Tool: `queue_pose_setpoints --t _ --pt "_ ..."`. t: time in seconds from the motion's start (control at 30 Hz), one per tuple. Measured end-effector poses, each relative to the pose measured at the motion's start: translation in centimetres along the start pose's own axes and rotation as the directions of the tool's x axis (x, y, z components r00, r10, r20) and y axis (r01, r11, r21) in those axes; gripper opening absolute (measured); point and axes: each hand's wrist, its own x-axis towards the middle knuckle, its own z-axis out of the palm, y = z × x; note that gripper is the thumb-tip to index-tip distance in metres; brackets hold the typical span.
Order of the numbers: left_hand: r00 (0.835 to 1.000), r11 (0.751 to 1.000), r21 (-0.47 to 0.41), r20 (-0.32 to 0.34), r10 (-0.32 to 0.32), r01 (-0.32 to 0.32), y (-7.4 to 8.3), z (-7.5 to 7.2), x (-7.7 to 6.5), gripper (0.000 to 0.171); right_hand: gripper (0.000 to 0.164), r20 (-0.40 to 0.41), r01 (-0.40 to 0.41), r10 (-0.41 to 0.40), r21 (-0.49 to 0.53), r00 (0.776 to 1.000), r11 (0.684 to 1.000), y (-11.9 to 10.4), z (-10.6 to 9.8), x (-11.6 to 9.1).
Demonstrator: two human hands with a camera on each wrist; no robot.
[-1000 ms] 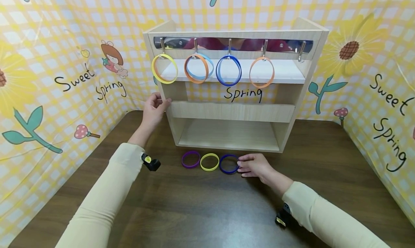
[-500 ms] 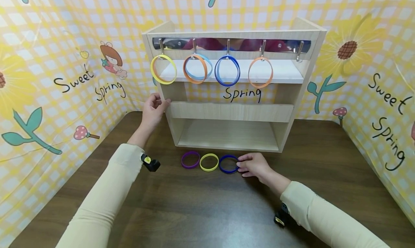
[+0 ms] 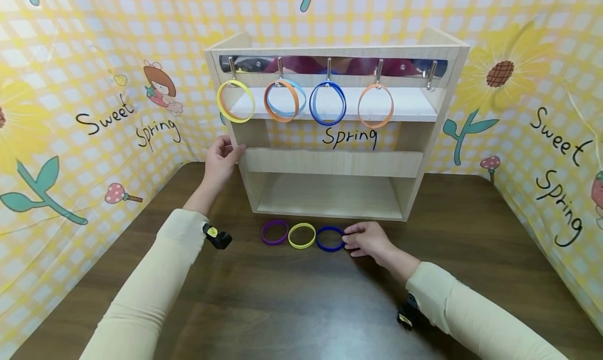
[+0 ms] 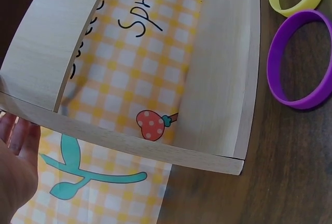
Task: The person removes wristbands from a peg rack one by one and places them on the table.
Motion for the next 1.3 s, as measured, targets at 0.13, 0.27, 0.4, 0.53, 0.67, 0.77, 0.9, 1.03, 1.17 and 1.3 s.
queue_pose_setpoints --t 0.13,0.27,0.4,0.53,0.67,0.77,0.9,1.03,1.17,1.3 --pt "1.0 1.0 -0.003 0.002 0.009 -0.009 0.0 0.0 0.1 0.035 0.034 -0.001 0.014 -0.014 -0.002 1.0 1.0 -0.4 -0.3 -0.2" --pt "1.0 1.0 -0.005 0.006 0.015 -0.015 0.1 0.0 0.1 0.035 0.038 -0.001 0.043 -0.043 0.0 0.999 0.999 -1.2 -0.7 -0.4" --pt "0.999 1.0 -0.007 0.008 0.031 -0.031 0.2 0.1 0.2 0.035 0.04 -0.003 0.093 -0.093 -0.005 0.996 0.996 -2.6 -1.1 -0.9" --pt "0.999 0.999 -0.009 0.003 0.037 -0.037 0.1 0.1 0.2 0.035 0.039 -0.025 0.164 -0.164 0.0 0.986 0.986 -4.2 -1.6 -1.2" --pt "0.999 0.999 -0.011 0.0 0.037 -0.037 0.1 0.0 0.1 0.034 0.035 -0.058 0.238 -0.236 0.021 0.97 0.971 -6.2 -2.2 -1.7" --pt "0.999 0.999 -0.01 0.005 0.046 -0.046 0.1 0.0 0.1 0.034 0.033 -0.088 0.285 -0.279 0.062 0.956 0.956 -7.8 -2.9 -2.0" --pt "0.999 0.999 -0.005 0.008 0.051 -0.051 0.1 0.0 0.2 0.034 0.036 -0.134 0.344 -0.327 0.137 0.936 0.929 -9.6 -3.8 -2.5" --pt "0.999 0.999 -0.002 0.009 0.048 -0.048 0.0 -0.1 0.1 0.034 0.041 -0.182 0.417 -0.381 0.249 0.906 0.874 -11.1 -4.6 -3.0" --pt "0.999 0.999 0.005 0.009 0.047 -0.047 0.0 -0.1 0.1 0.033 0.036 -0.24 0.483 -0.422 0.34 0.874 0.807 -12.2 -5.1 -3.3" --pt "0.999 0.999 0.008 0.006 0.042 -0.042 0.0 0.0 0.1 0.032 0.028 -0.312 0.52 -0.426 0.359 0.849 0.775 -13.2 -5.6 -3.4"
